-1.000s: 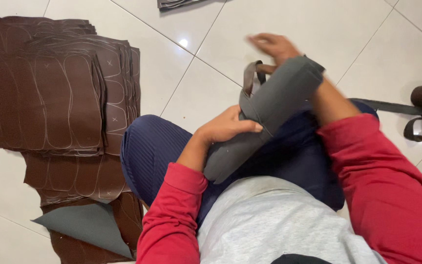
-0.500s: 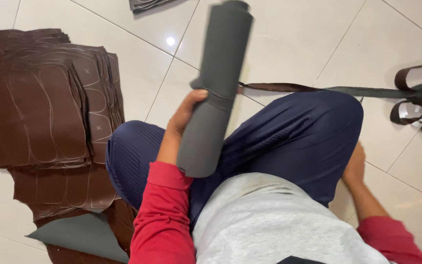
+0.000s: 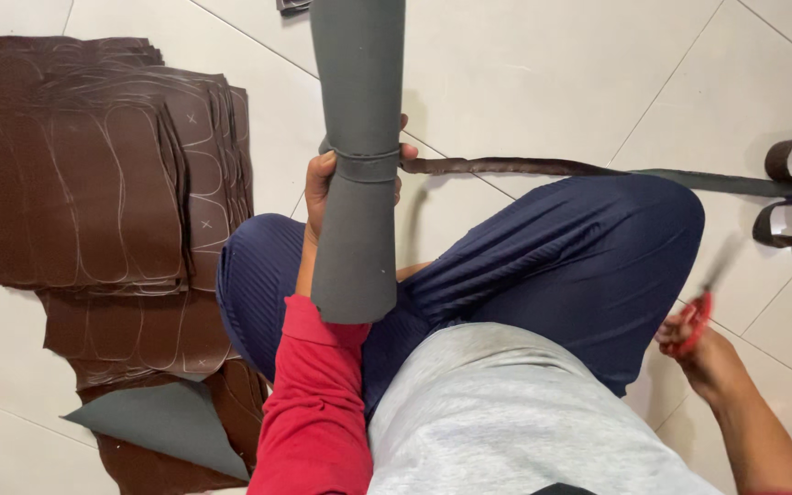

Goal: The person sits on the floor and repeatedly picks up brown fabric pieces with white outlines, stacks them, and uses a dark rectangular object to press or smooth the stack. The person then rolls the stack and secures it with a strap.

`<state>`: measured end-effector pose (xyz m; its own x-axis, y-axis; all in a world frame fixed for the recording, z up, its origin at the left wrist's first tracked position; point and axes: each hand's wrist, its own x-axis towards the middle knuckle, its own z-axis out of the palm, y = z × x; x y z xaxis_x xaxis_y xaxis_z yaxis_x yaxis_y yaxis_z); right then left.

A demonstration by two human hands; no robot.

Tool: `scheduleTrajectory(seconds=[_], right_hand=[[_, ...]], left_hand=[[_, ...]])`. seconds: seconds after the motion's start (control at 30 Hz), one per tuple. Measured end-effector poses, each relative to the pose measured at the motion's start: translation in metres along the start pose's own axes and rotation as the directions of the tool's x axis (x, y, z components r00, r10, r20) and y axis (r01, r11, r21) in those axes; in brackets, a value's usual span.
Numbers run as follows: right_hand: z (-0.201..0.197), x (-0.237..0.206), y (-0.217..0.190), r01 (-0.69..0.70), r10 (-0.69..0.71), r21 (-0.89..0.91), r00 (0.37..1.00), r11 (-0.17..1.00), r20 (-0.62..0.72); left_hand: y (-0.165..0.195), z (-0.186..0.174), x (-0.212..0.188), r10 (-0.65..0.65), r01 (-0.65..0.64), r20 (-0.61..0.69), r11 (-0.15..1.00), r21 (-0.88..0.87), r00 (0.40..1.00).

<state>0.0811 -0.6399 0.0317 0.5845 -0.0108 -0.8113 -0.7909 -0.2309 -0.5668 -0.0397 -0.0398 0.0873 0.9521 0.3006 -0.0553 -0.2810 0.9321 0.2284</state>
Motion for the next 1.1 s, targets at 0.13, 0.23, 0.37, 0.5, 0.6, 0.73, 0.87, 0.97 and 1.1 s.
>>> scheduleTrajectory(seconds=[0.13,0.23,0.37,0.5,0.6,0.73,0.87,0.97,1.1], right_hand=[[0.034,-0.083,-0.024,0.378,-0.382,0.053,0.911,0.924,0.158],[0.080,-0.101,-0.056,0.475,-0.504,0.182,0.753,0.861,0.424],[0.176,-0.088,-0.068,0.324,-0.136,-0.143,0.702,0.935,0.700],[0.275,-0.078,-0.065,0.073,0.110,-0.126,0.193,0.989,0.975],[0.331,-0.072,-0.084,0.130,0.236,-0.257,0.160,0.958,0.959],[0.380,-0.070,-0.109,0.266,0.269,-0.322,0.215,0.909,0.939],[0.407,-0.065,-0.116,0.276,0.242,-0.296,0.212,0.914,0.947],[0.419,-0.052,-0.123,0.242,0.163,-0.212,0.207,0.947,0.965],[0.424,-0.032,-0.144,0.229,0.168,-0.226,0.247,0.947,0.954]], left_hand=[[-0.001,-0.003,0.003,-0.026,0.045,0.117,0.985,-0.166,0.993],[-0.002,-0.004,0.003,0.001,0.020,0.125,0.985,-0.169,0.992],[0.000,-0.003,0.000,-0.008,0.023,0.104,0.989,-0.145,0.995],[0.004,-0.003,0.000,0.020,-0.007,0.100,0.991,-0.136,0.995],[0.003,-0.005,0.001,0.025,-0.014,0.102,0.994,-0.112,0.994],[0.002,-0.007,0.003,0.043,-0.035,0.086,0.995,-0.091,0.995],[0.006,-0.005,0.004,0.022,0.000,0.149,0.989,-0.147,0.989],[0.009,-0.002,0.005,0.107,-0.106,0.013,0.992,-0.070,0.994],[0.017,-0.005,0.008,0.168,-0.170,-0.060,0.985,-0.024,0.984]])
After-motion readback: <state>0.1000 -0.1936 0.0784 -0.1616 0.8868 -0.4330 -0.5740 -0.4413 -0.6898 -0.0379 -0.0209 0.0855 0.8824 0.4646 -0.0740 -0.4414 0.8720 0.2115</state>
